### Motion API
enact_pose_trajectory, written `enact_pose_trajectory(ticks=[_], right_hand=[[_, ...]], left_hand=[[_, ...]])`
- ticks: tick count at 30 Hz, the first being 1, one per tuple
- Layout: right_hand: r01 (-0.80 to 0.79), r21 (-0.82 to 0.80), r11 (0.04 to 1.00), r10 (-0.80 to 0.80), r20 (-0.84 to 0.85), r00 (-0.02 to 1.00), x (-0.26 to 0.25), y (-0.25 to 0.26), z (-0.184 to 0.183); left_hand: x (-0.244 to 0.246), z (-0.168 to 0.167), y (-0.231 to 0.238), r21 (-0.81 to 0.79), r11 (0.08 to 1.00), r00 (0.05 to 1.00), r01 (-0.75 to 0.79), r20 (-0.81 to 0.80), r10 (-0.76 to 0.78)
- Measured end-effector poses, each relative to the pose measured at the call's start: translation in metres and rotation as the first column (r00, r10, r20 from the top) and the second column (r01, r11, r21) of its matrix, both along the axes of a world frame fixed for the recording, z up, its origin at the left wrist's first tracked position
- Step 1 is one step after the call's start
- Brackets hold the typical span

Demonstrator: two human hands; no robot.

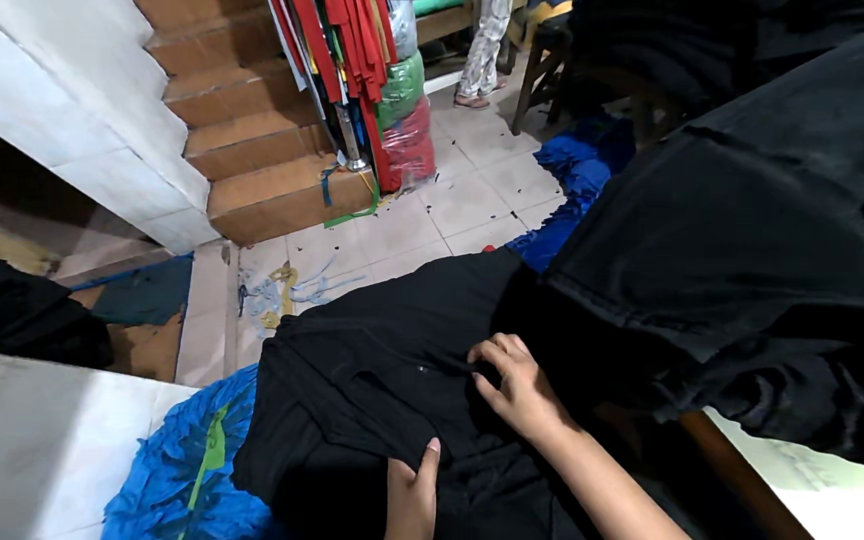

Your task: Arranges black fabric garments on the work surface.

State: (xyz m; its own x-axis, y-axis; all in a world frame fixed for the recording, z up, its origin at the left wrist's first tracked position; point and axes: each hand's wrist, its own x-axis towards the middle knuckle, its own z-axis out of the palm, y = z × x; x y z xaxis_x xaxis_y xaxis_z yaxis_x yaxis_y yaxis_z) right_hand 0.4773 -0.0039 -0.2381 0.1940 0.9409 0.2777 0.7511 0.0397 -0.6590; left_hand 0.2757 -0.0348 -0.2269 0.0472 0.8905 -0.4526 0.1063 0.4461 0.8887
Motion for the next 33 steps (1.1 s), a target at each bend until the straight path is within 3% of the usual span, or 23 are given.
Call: enact_pose_trajectory(ticks=[2, 5, 8, 13, 16, 18, 20, 22, 24, 26, 29, 33], right_hand=[[-0.069, 0.096, 0.993, 0.059, 0.097, 0.994, -0.006, -0.009, 0.007], [-0.122, 0.081, 0.989, 0.101, 0.229, 0.968, -0.021, -0.026, 0.019], [-0.085, 0.073, 0.994, 0.063, 0.266, 0.962, -0.030, -0.031, 0.019], [-0.066, 0.196, 0.978, -0.008, 0.355, 0.935, -0.032, -0.030, 0.020], [-0.257, 0.109, 0.960, 0.206, 0.345, 0.916, -0.047, -0.049, 0.027], [-0.429, 0.004, 0.903, 0.416, 0.239, 0.878, -0.057, -0.060, 0.025], [-0.474, -0.059, 0.878, 0.478, 0.139, 0.867, -0.056, -0.060, 0.026], [-0.368, -0.120, 0.922, 0.379, 0.080, 0.922, -0.044, -0.049, 0.030], [-0.136, -0.146, 0.980, 0.152, 0.105, 0.983, -0.027, -0.031, 0.025], [0.068, -0.191, 0.979, -0.050, 0.097, 0.994, -0.007, -0.012, 0.015], [0.098, -0.403, 0.910, -0.102, 0.010, 0.995, 0.011, 0.001, 0.006], [0.117, -0.165, 0.979, -0.105, 0.080, 0.991, 0.005, -0.008, 0.000]], left_hand=[[0.000, 0.001, -0.001, 0.010, 1.000, 1.000, 0.003, 0.004, -0.003], [0.000, -0.003, -0.001, 0.036, 0.999, 1.000, 0.003, 0.021, -0.003], [0.000, -0.004, -0.001, 0.026, 1.000, 1.000, 0.011, 0.008, -0.011], [0.000, -0.003, 0.000, 0.016, 1.000, 0.999, -0.021, 0.031, 0.020], [-0.003, 0.004, -0.001, -0.039, 0.999, 0.998, -0.001, 0.056, 0.003], [-0.005, 0.005, -0.003, -0.041, 0.999, 0.997, 0.035, 0.064, -0.032], [-0.003, 0.004, -0.002, -0.035, 0.999, 0.999, 0.010, 0.042, -0.009], [0.000, 0.003, -0.001, -0.014, 1.000, 1.000, 0.007, 0.011, -0.007], [0.001, 0.006, 0.001, -0.039, 0.999, 1.000, 0.010, -0.009, -0.010], [0.002, 0.009, 0.003, -0.032, 0.999, 1.000, 0.005, -0.001, -0.005], [0.000, 0.008, 0.002, -0.031, 0.999, 0.999, 0.025, -0.033, -0.026], [0.000, 0.010, 0.000, -0.048, 0.998, 0.995, 0.050, -0.078, -0.054]])
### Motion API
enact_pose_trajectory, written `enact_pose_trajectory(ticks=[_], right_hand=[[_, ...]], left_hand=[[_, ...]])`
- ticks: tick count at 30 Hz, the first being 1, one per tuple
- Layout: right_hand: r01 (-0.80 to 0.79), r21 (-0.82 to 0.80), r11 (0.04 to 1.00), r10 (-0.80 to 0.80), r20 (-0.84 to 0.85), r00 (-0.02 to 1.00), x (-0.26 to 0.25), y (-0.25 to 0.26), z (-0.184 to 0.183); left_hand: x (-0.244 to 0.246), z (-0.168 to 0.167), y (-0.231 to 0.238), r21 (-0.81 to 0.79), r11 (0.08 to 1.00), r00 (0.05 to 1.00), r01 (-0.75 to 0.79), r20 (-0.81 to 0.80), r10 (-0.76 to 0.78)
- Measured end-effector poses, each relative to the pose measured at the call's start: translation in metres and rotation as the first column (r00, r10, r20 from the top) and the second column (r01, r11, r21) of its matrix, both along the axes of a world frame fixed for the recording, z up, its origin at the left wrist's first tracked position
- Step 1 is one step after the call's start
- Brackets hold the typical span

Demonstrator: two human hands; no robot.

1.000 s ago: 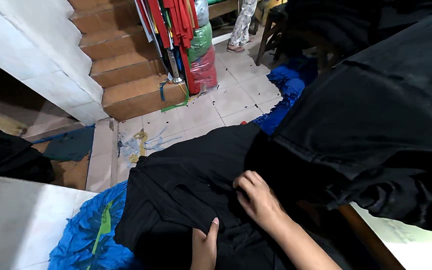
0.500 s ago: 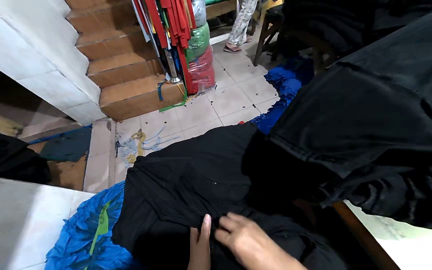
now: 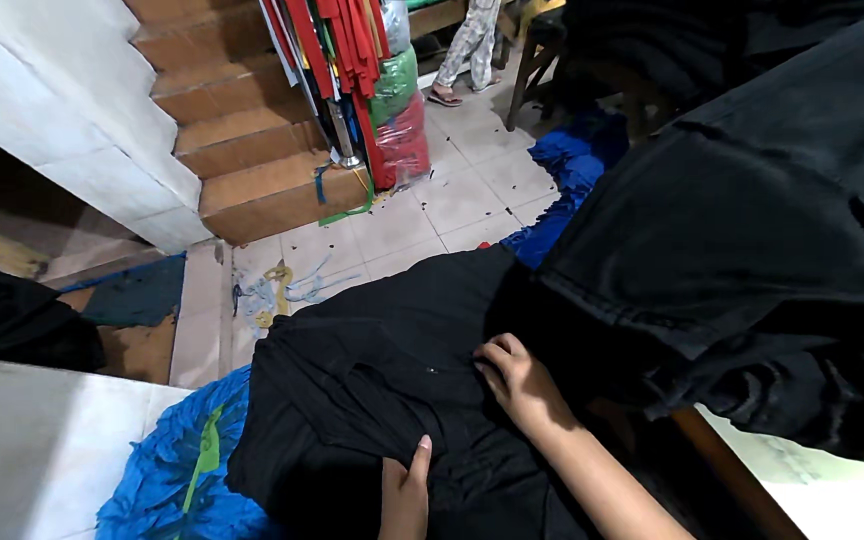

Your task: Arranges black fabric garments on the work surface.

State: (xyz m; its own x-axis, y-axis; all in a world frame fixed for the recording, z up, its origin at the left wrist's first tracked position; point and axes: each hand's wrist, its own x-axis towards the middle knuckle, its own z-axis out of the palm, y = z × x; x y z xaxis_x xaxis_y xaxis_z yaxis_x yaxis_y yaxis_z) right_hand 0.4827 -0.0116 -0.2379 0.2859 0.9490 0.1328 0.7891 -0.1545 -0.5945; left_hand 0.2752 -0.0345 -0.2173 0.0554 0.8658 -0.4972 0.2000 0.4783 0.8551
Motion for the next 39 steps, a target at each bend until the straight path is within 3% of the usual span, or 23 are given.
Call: enact_pose_trajectory(ticks=[3, 6, 8, 11, 13, 16, 20, 23, 26, 29, 32, 36, 39], right_hand=[[-0.041, 0.144, 0.989, 0.020, 0.144, 0.989, -0.001, -0.007, -0.001], [-0.106, 0.211, 0.972, 0.071, 0.168, 0.983, -0.006, -0.017, 0.005], [-0.232, 0.204, 0.951, 0.213, 0.111, 0.971, -0.019, -0.031, 0.017], [-0.502, 0.151, 0.852, 0.505, 0.021, 0.863, -0.044, -0.052, 0.024], [-0.562, 0.125, 0.817, 0.569, -0.023, 0.822, -0.049, -0.057, 0.023], [-0.458, -0.008, 0.889, 0.448, -0.194, 0.873, -0.033, -0.041, 0.034], [-0.034, -0.104, 0.994, 0.027, -0.065, 0.998, 0.004, 0.001, 0.019], [-0.038, -0.298, 0.954, -0.036, -0.238, 0.971, 0.025, 0.017, 0.002], [-0.037, -0.185, 0.982, -0.022, -0.304, 0.953, 0.025, 0.012, 0.000], [-0.038, 0.060, 0.998, 0.047, -0.168, 0.985, 0.018, 0.003, 0.002], [-0.134, 0.231, 0.964, 0.159, -0.096, 0.983, 0.014, -0.008, 0.006], [-0.423, 0.095, 0.901, 0.433, -0.217, 0.875, -0.020, -0.042, 0.035], [-0.564, -0.019, 0.825, 0.554, -0.164, 0.816, -0.045, -0.060, 0.047]], left_hand=[[-0.001, -0.003, -0.001, 0.020, 1.000, 1.000, -0.006, 0.028, 0.005], [-0.001, -0.004, 0.000, 0.002, 1.000, 0.999, -0.020, 0.036, 0.020], [-0.002, -0.006, -0.001, -0.015, 0.999, 0.995, -0.049, 0.084, 0.050], [-0.002, 0.002, -0.002, -0.003, 0.999, 0.990, -0.036, 0.137, 0.036], [-0.002, 0.002, -0.001, 0.018, 1.000, 0.990, -0.002, 0.140, -0.001], [-0.003, -0.011, 0.000, 0.119, 0.992, 0.992, 0.032, 0.121, -0.047], [0.005, 0.005, 0.002, 0.014, 1.000, 0.996, -0.010, 0.092, 0.009], [0.004, 0.007, 0.002, -0.005, 1.000, 0.997, -0.016, 0.079, 0.017], [0.010, 0.026, 0.001, -0.062, 0.998, 1.000, -0.008, 0.027, 0.009], [0.001, 0.002, -0.002, 0.004, 1.000, 0.997, -0.003, 0.079, 0.003], [0.002, 0.002, -0.001, 0.016, 1.000, 0.994, -0.003, 0.110, 0.001], [0.000, 0.001, -0.003, 0.024, 1.000, 0.994, -0.009, 0.107, 0.007], [0.006, 0.023, -0.003, -0.020, 1.000, 0.998, 0.018, 0.067, -0.017]])
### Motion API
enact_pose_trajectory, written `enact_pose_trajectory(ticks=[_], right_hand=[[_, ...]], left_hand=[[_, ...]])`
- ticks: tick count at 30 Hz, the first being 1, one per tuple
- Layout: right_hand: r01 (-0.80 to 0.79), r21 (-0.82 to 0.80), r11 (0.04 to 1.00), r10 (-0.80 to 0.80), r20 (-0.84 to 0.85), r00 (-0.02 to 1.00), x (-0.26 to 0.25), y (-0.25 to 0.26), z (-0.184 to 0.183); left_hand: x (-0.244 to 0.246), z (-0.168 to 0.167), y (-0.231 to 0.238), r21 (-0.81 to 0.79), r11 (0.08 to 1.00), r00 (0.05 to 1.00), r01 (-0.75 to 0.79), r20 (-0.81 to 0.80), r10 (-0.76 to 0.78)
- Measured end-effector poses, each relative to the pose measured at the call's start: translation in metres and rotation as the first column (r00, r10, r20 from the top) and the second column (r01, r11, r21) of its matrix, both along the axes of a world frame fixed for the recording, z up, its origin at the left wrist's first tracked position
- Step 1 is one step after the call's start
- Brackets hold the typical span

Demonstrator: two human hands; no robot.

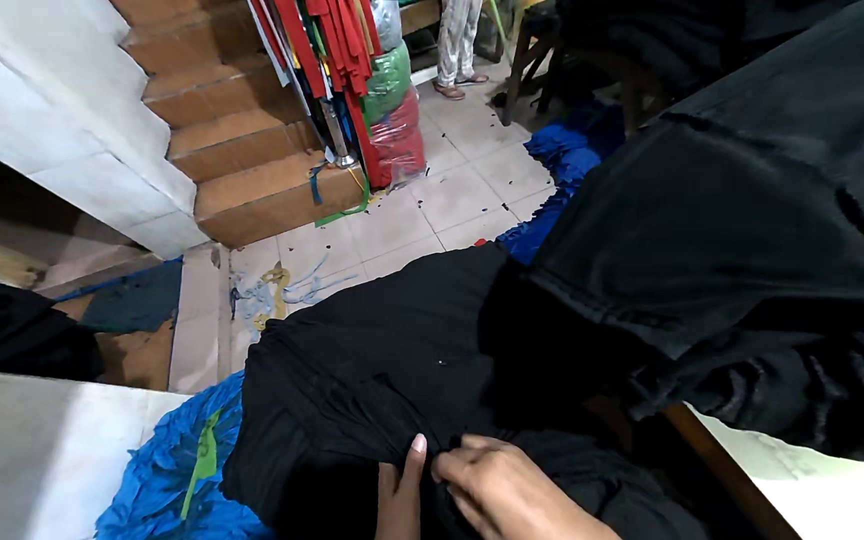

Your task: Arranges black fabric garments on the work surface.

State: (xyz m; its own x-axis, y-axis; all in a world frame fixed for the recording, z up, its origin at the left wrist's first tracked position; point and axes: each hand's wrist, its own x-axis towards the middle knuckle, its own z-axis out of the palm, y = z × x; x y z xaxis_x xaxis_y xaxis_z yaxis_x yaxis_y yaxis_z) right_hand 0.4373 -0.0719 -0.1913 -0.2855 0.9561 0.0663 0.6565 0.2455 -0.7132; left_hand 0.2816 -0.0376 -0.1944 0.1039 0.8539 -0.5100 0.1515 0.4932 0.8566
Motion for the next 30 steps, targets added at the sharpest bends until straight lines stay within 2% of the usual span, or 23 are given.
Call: enact_pose_trajectory(ticks=[3, 5, 7, 8, 9, 11, 12, 15, 18, 22, 25, 28, 30], right_hand=[[0.006, -0.161, 0.987, -0.012, -0.037, 0.999, 0.009, 0.013, 0.009], [0.165, -0.166, 0.972, -0.172, -0.025, 0.985, 0.025, 0.032, 0.000], [0.386, -0.060, 0.921, -0.383, 0.061, 0.922, 0.041, 0.053, -0.018], [0.456, -0.048, 0.889, -0.449, 0.102, 0.888, 0.049, 0.063, -0.026], [0.477, -0.121, 0.871, -0.465, 0.115, 0.878, 0.057, 0.071, -0.032], [0.428, -0.282, 0.859, -0.442, 0.016, 0.897, 0.066, 0.081, -0.046], [0.409, -0.300, 0.862, -0.445, -0.059, 0.894, 0.068, 0.082, -0.050], [0.451, -0.134, 0.883, -0.468, -0.163, 0.868, 0.064, 0.079, -0.054], [0.451, 0.054, 0.891, -0.446, -0.082, 0.891, 0.056, 0.068, -0.039], [0.165, 0.089, 0.982, -0.170, 0.058, 0.984, 0.017, 0.027, -0.003], [0.045, 0.214, 0.976, -0.075, 0.135, 0.988, -0.018, -0.005, -0.006], [0.056, 0.092, 0.994, -0.059, 0.027, 0.998, -0.012, -0.003, -0.003], [0.180, -0.033, 0.983, -0.181, -0.029, 0.983, 0.002, 0.013, -0.002]], left_hand=[[-0.004, -0.014, 0.001, 0.065, 0.997, 0.999, 0.045, -0.004, -0.045], [-0.004, -0.020, 0.001, 0.048, 0.999, 1.000, 0.018, -0.004, -0.018], [0.000, -0.016, 0.004, 0.026, 1.000, 1.000, 0.001, -0.006, -0.001], [0.003, -0.005, 0.005, -0.010, 1.000, 0.999, -0.001, -0.033, 0.001], [0.007, 0.011, 0.006, -0.064, 0.998, 0.997, 0.007, -0.075, -0.012], [0.010, 0.023, 0.007, -0.095, 0.995, 0.994, 0.012, -0.110, -0.023], [0.009, 0.017, 0.006, -0.061, 0.998, 0.995, 0.016, -0.095, -0.021], [0.002, -0.011, 0.004, 0.042, 0.999, 1.000, -0.011, 0.005, 0.011], [-0.001, -0.018, 0.004, 0.051, 0.999, 1.000, -0.002, -0.004, 0.002], [-0.005, -0.021, 0.002, 0.051, 0.999, 0.999, -0.003, 0.036, 0.001], [-0.007, -0.019, -0.001, -0.024, 1.000, 1.000, -0.012, 0.004, 0.013], [-0.005, -0.021, 0.000, 0.004, 1.000, 1.000, -0.010, -0.024, 0.010], [-0.005, -0.022, 0.000, 0.031, 0.999, 0.999, 0.007, -0.039, -0.005]])
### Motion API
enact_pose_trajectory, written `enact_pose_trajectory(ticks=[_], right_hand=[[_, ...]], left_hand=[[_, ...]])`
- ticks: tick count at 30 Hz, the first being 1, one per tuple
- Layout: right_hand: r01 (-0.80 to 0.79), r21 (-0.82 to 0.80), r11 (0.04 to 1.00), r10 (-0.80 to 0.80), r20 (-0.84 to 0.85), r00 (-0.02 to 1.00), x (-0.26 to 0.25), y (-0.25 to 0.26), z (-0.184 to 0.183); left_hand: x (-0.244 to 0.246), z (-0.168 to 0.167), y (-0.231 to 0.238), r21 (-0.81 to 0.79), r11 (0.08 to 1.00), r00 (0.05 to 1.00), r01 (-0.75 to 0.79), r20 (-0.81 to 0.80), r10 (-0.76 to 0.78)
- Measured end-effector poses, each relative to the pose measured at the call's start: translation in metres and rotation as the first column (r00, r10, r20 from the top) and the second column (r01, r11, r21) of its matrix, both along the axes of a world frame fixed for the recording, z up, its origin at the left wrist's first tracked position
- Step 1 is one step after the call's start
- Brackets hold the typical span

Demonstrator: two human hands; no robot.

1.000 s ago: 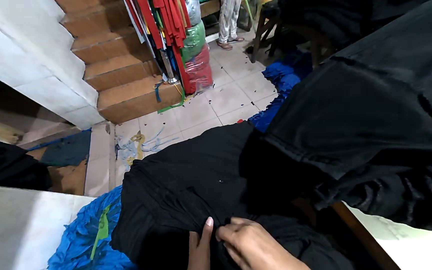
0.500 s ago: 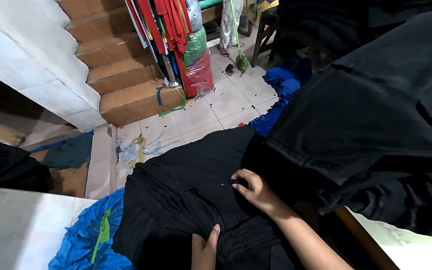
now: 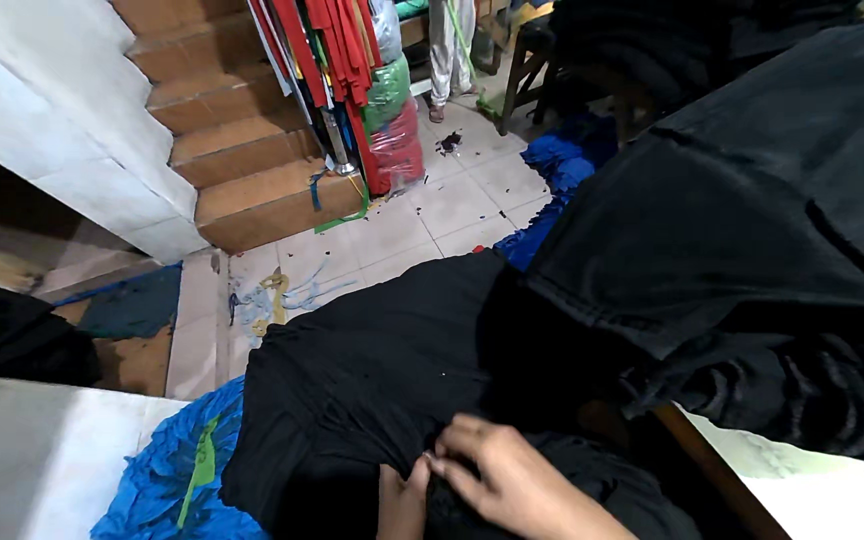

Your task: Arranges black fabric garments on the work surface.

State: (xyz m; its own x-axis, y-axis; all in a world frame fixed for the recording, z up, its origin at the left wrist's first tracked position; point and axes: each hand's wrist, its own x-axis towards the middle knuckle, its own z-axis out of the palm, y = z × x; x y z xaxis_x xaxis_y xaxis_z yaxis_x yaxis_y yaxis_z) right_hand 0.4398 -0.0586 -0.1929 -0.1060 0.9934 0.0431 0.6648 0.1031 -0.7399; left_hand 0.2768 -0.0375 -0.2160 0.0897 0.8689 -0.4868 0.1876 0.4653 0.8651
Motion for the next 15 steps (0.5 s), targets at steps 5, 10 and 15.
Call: enact_pose_trajectory(ticks=[5, 10, 15], right_hand=[[0.346, -0.369, 0.863, -0.267, 0.248, 0.931, 0.046, 0.051, -0.018], [0.395, -0.092, 0.914, -0.373, 0.192, 0.908, 0.042, 0.042, -0.035], [0.124, 0.152, 0.981, -0.137, 0.079, 0.987, 0.009, -0.008, -0.018]], left_hand=[[0.004, 0.002, 0.001, -0.044, 0.999, 0.999, -0.021, -0.040, 0.020], [0.003, 0.001, 0.003, -0.038, 0.999, 0.999, -0.007, -0.048, 0.005], [0.002, -0.002, 0.002, -0.012, 1.000, 0.999, -0.024, -0.048, 0.024]])
